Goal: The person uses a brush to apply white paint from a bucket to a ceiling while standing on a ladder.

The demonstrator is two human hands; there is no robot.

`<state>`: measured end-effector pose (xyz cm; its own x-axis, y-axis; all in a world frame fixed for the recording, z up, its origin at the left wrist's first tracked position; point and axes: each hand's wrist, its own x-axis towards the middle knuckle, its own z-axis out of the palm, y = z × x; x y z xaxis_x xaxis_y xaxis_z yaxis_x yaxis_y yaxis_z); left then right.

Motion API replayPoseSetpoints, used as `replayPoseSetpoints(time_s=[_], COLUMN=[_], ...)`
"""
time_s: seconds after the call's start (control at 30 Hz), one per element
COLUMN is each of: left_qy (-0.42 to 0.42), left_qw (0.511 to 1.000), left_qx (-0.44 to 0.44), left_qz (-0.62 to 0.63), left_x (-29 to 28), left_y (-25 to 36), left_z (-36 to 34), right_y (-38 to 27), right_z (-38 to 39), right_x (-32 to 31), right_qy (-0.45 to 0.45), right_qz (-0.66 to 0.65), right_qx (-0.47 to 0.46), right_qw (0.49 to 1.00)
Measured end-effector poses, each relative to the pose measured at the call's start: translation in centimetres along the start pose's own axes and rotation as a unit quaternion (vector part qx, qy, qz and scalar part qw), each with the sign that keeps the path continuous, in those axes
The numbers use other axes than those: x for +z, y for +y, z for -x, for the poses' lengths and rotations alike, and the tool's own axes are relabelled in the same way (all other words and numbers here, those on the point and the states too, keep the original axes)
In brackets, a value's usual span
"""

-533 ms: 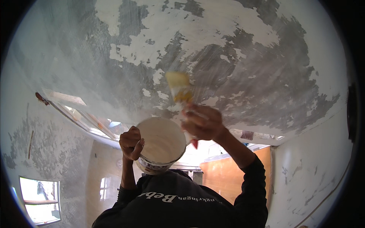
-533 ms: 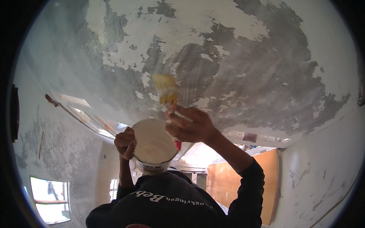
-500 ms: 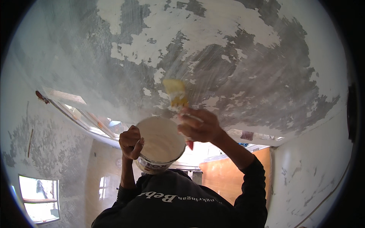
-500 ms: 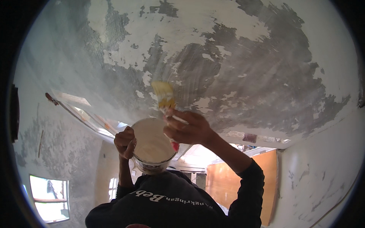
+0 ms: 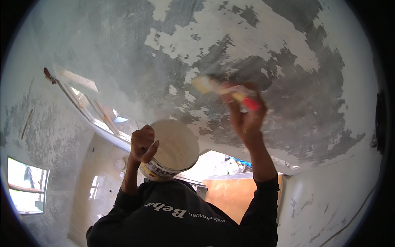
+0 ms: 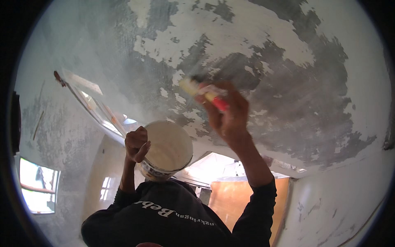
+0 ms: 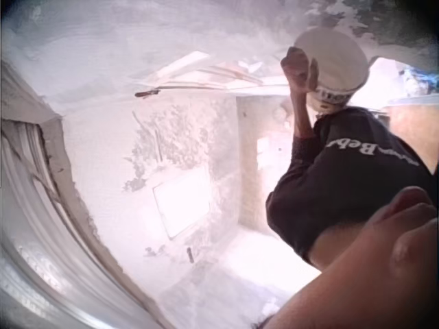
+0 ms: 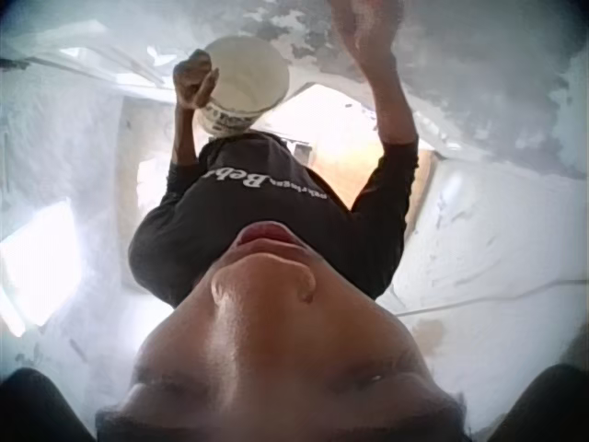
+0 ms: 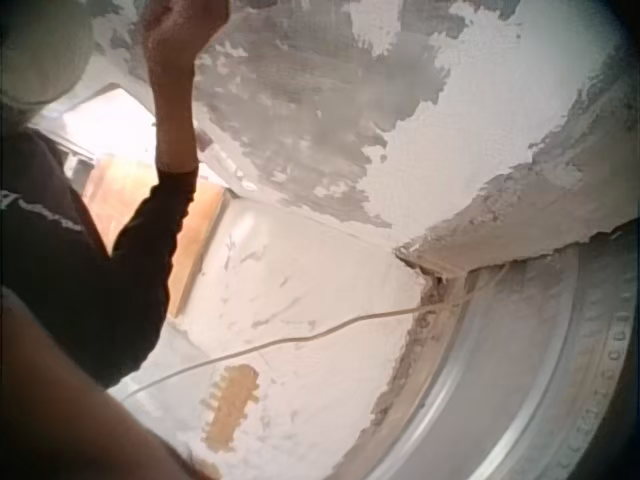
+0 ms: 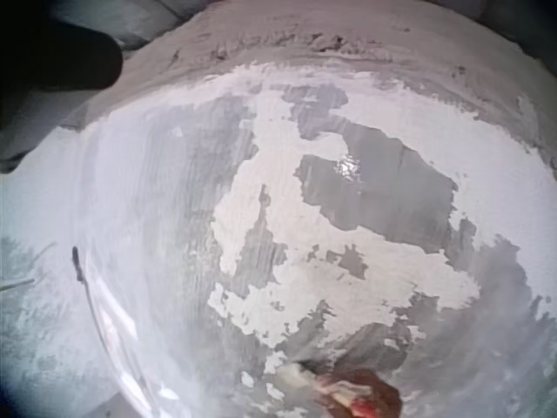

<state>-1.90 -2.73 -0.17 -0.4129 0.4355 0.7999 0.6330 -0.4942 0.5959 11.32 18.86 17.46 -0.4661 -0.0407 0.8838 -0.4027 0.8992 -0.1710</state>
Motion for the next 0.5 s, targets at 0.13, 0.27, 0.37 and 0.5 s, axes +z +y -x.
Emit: replayPoseSetpoints(time_s=[0.13,0.27,0.37,0.5], left_qy=[0.001,0.012,0.011,0.000], left_qw=[1.000,1.000,1.000,0.999], left_qx=[0.011,0.018,0.019,0.023], left_qz=[0.008,0.006,-0.002,-0.028], left_x=[0.2,-0.2,-0.3,-1.2], left_y=[0.2,0.8,1.2,1.6], left_z=[-0.2,0.0,0.0,0.5], right_y=[-2.4,-2.3,-0.8,0.3], right_z=[-2.9,-2.1,1.8,8.3], right_x=[-1.8,-1.6,0.6,4.1], right_qy=[0.062,0.045,-0.033,-0.086], right_qz=[-0.007,0.151,0.210,0.186], right_qx=[-0.098,-0.246,-0.214,-0.203], right_qw=[0.993,0.956,0.954,0.958])
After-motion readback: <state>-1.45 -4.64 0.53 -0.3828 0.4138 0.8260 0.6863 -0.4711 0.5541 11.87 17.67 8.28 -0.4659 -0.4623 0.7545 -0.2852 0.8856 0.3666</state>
